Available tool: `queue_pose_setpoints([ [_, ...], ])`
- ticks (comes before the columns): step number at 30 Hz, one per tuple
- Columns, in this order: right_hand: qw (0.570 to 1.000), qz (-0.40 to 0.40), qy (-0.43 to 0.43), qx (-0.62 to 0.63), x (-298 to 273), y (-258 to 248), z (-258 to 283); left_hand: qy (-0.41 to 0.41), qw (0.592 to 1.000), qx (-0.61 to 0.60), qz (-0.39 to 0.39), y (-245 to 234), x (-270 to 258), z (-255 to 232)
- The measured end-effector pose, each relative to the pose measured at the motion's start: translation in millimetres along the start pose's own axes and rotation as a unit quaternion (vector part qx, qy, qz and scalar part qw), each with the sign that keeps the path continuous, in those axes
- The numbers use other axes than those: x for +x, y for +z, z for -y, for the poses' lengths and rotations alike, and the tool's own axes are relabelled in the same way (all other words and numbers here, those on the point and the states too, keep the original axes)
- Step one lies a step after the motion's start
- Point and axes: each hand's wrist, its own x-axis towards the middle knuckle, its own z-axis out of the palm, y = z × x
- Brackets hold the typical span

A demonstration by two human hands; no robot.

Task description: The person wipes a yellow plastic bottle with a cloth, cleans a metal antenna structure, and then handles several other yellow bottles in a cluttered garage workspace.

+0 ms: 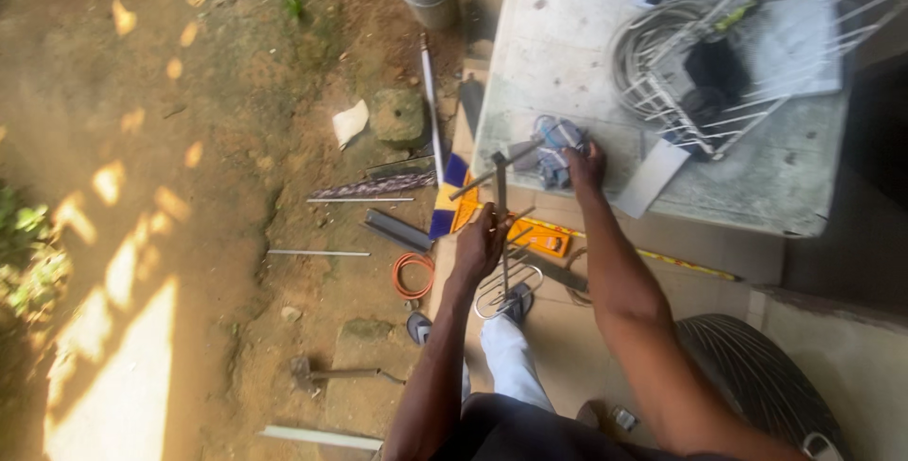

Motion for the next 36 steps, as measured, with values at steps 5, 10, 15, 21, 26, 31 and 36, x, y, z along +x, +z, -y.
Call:
queue_pose_setpoints([
  [5, 0.952, 0.083, 0.025, 0.292, -98, -66, 83, 0.058, 0.998, 0.008, -0.003, 9, 32, -24],
  [10, 0.908, 0.093, -0.104, 0.396, -200, -92, 203, 0.105, 0.992, 0.01, 0.072, 33, 57, -39],
  [15, 0.954, -0.2, -0.224, -0.021, -188, -53, 238, 0.381, 0.922, 0.031, 0.07, 100, 62, -59],
  [21, 0.948, -0.199, -0.207, 0.138, -177, -105, 243, 0.525, 0.848, -0.019, 0.066, 110, 41, -120],
  [26, 0.909, -0.09, -0.216, 0.345, -220, -161, 237, 0.449, 0.831, -0.175, 0.276, 84, 25, -155],
  [31, 0.814, -0.335, -0.221, 0.42, -266, -227, 265, 0.361, 0.857, -0.094, 0.355, 65, 25, -169],
  [36, 0.879, -0.332, -0.302, 0.163, -320, -248, 309, 0.387, 0.807, -0.135, 0.425, 70, 21, -164],
])
